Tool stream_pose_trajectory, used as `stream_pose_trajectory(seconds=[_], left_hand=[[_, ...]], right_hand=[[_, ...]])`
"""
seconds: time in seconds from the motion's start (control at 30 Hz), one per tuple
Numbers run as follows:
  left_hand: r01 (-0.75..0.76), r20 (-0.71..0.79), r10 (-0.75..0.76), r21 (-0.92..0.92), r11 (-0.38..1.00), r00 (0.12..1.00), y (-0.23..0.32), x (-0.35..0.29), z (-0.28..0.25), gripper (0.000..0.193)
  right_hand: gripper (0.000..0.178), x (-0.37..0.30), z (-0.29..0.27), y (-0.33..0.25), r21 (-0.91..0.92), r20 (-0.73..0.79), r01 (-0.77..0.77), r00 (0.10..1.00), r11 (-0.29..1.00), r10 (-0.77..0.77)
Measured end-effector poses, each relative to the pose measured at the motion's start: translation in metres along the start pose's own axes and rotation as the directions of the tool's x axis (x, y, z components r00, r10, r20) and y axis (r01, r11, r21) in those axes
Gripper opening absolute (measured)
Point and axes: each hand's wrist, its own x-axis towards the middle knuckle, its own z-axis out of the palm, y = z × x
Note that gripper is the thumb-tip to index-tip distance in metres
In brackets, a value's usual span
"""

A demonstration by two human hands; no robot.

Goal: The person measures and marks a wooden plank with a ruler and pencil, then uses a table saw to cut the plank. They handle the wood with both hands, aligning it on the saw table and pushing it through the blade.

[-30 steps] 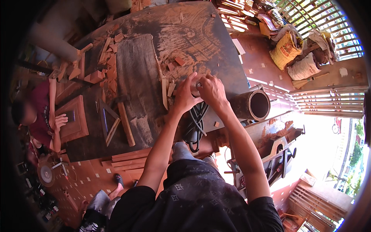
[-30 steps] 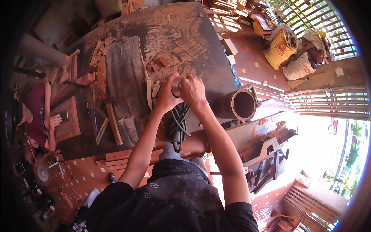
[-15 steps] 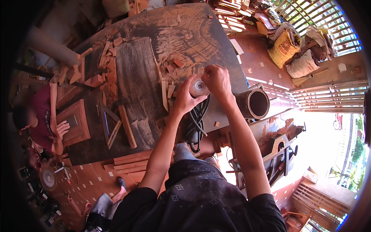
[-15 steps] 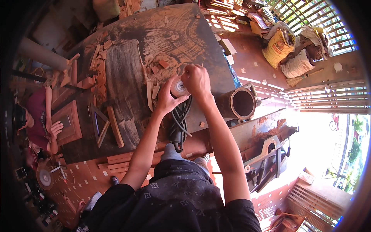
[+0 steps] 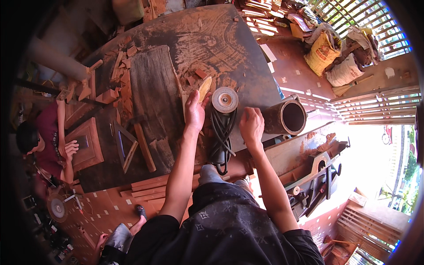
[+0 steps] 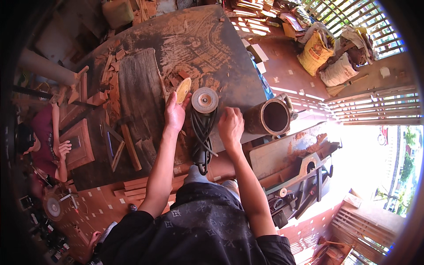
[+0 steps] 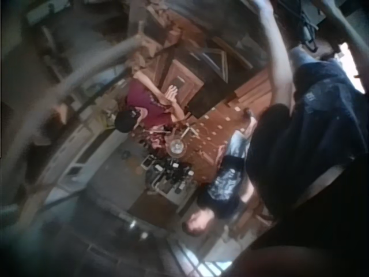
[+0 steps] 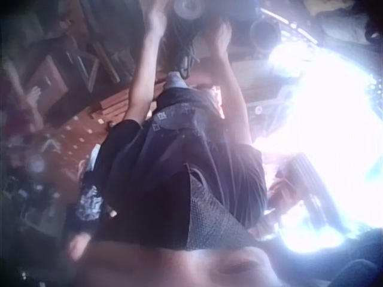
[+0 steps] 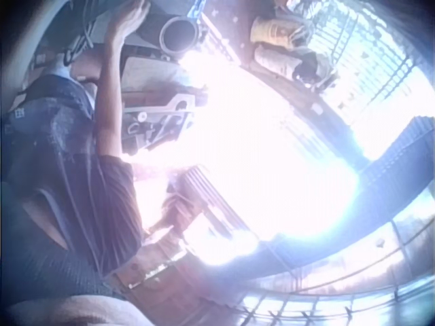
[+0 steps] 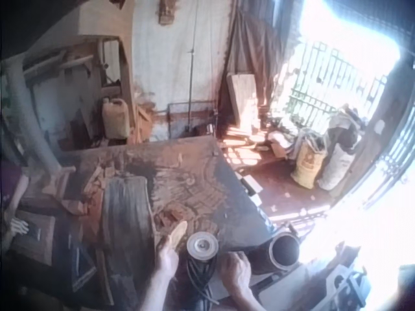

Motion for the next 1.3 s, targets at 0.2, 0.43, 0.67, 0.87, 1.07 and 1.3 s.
stream_pose_trajectory(seconds=[0.2, 0.43, 0.67, 0.87, 1.07, 1.3], left_hand=[[-0.131, 0.136, 0.132, -0.018, 0.991, 0.982, 0.003, -0.004, 0.000, 0.024], [-0.237, 0.240, 0.203, 0.121, 0.964, 0.949, 0.009, -0.013, 0.011, 0.017], [-0.215, 0.217, 0.175, 0.173, 0.961, 0.960, 0.014, -0.023, 0.029, 0.026], [-0.261, 0.249, 0.165, 0.425, 0.867, 0.954, 0.008, -0.016, 0.030, 0.035], [-0.211, 0.163, 0.171, 0.275, 0.938, 0.972, 0.004, -0.018, 0.032, 0.032], [-0.175, 0.116, 0.167, 0.057, 0.983, 0.979, 0.008, -0.021, 0.040, 0.043]], right_hand=[[0.037, 0.045, 0.008, -0.073, 0.501, 0.325, -0.299, 0.935, 0.812, 0.143], [0.050, 0.053, 0.026, -0.082, 0.749, 0.553, -0.512, 0.833, 0.422, 0.029], [0.041, 0.049, 0.016, -0.076, 0.751, 0.621, -0.594, 0.784, 0.287, -0.001], [0.035, 0.042, 0.014, -0.061, 0.753, 0.655, -0.648, 0.755, 0.112, -0.039], [0.036, 0.040, 0.004, -0.051, 0.772, 0.631, -0.626, 0.775, 0.112, -0.019], [0.031, 0.033, 0.006, -0.043, 0.657, 0.507, -0.567, 0.820, 0.497, 0.266]])
